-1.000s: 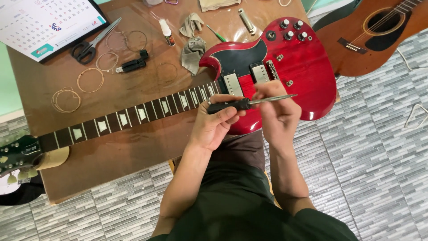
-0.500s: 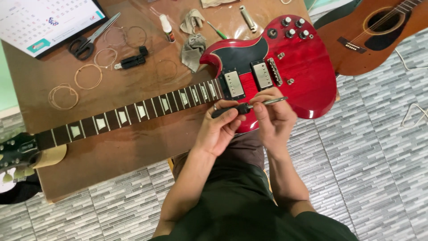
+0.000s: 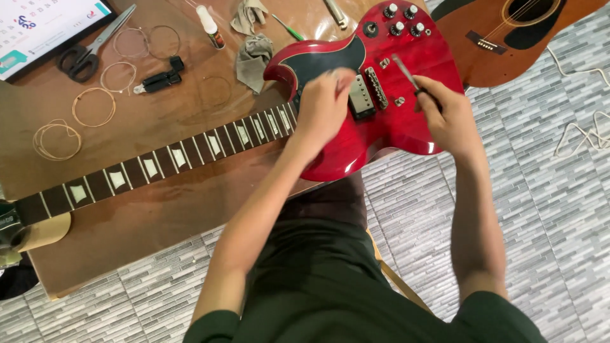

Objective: Cleaning the guitar body, removing the bridge with a screwdriver, and preparing new strings for installation.

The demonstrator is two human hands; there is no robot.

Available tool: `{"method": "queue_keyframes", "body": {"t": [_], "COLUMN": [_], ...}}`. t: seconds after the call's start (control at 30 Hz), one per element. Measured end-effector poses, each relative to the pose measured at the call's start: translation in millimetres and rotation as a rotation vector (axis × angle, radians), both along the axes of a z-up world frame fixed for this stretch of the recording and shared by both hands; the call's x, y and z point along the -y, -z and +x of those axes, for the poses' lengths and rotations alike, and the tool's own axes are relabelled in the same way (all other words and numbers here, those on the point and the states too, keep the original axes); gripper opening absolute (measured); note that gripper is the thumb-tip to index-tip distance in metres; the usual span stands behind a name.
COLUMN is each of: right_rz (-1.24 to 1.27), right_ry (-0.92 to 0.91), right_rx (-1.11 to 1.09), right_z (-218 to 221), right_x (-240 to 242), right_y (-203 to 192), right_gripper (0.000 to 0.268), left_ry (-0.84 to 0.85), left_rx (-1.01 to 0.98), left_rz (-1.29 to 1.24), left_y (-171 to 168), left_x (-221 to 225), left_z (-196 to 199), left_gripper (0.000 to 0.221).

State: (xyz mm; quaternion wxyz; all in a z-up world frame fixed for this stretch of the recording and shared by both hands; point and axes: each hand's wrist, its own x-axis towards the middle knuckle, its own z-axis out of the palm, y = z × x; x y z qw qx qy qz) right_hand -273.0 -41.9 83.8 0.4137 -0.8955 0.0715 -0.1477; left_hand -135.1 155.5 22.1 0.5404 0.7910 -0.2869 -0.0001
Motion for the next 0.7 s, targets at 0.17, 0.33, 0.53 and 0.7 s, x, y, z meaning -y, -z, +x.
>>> {"method": "queue_keyframes", "body": {"t": [0.17, 0.33, 0.53, 0.7], "right_rz": [-0.237, -0.271, -0.417, -0.572], "right_ry": [0.001, -0.052, -0.114, -0.221], "right_rx": [-0.498, -0.562, -0.67, -0.798], "right_z": [44.8, 61.4, 77.6, 109.7], "right_x": [-0.6, 7.9, 13.5, 13.1], "right_y": [-28.3, -27.7, -33.5, -53.3], "right_gripper": [0.031, 0.032, 0.036, 0.04], "left_ry": [0.193, 0.18, 0.165, 0.144], "left_rx": [-0.046, -0.03, 0.028, 0.058], "left_rz": [0.354, 0.414, 0.407, 0.388], "left_y": [35.9, 46.0, 53.4, 64.1], "left_x": [71.4, 86.8, 86.9, 89.0], "left_z": [62.1, 70.8, 70.8, 72.3], "left_gripper": [0.032, 0.019, 0.013, 0.01]}}
